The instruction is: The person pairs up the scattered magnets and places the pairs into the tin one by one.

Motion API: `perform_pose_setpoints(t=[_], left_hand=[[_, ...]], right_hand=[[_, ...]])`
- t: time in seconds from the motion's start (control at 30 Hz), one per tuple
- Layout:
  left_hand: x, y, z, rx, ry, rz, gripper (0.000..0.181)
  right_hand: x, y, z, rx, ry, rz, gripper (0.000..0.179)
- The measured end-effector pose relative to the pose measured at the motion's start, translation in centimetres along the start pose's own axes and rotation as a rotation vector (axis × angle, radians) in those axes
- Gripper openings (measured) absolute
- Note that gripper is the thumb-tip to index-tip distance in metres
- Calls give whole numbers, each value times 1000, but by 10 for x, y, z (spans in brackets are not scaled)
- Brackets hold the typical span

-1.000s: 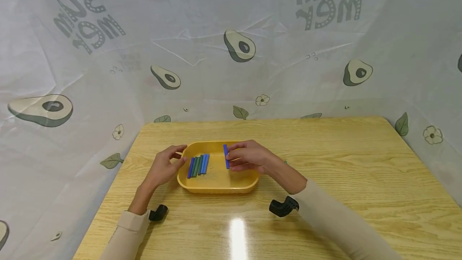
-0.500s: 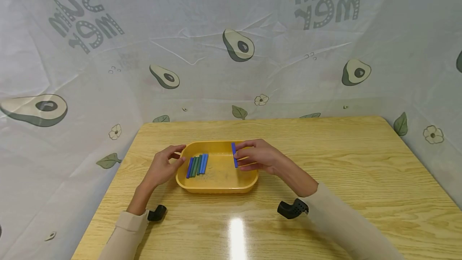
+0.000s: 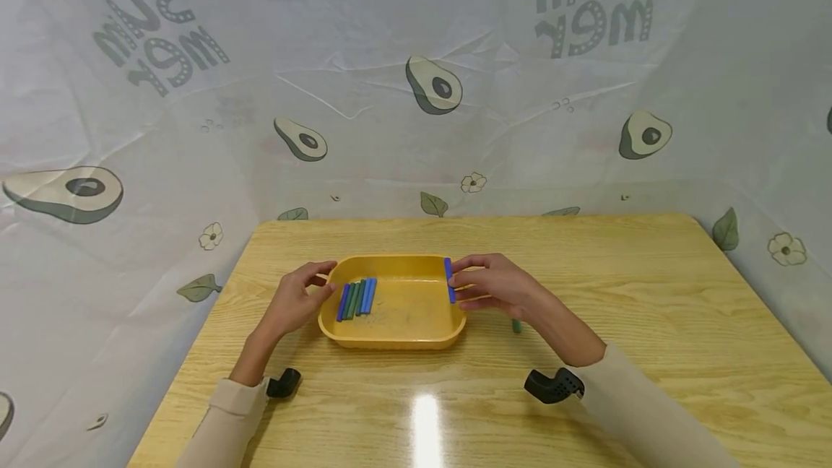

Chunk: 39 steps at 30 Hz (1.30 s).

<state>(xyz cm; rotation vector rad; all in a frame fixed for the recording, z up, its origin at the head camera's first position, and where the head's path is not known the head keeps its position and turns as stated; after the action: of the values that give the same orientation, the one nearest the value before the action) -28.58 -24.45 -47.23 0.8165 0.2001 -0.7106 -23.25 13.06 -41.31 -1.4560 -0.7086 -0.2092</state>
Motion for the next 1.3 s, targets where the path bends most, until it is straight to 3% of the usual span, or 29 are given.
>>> perform_pose_setpoints(t=[0.83,1.3], left_hand=[[-11,-10,0,4,-8,29,44],[-17,-12,0,12,-4,23,43]], right_hand=[[17,29,77,-9,63,3,53],[15,45,104,50,122,-13,60]])
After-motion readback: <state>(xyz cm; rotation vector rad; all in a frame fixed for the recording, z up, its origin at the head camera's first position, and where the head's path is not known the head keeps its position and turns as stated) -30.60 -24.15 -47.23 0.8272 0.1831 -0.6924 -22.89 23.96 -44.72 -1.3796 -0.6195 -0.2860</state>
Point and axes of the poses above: each hand's wrist, its own x-axis away from the middle knuckle, its own z-axis out of the back of the hand, y = z × x, the point moved 2 cm from there along -x, towards the middle knuckle, and after that the axes turned 12 degrees about -z, right-handed, at the moved point
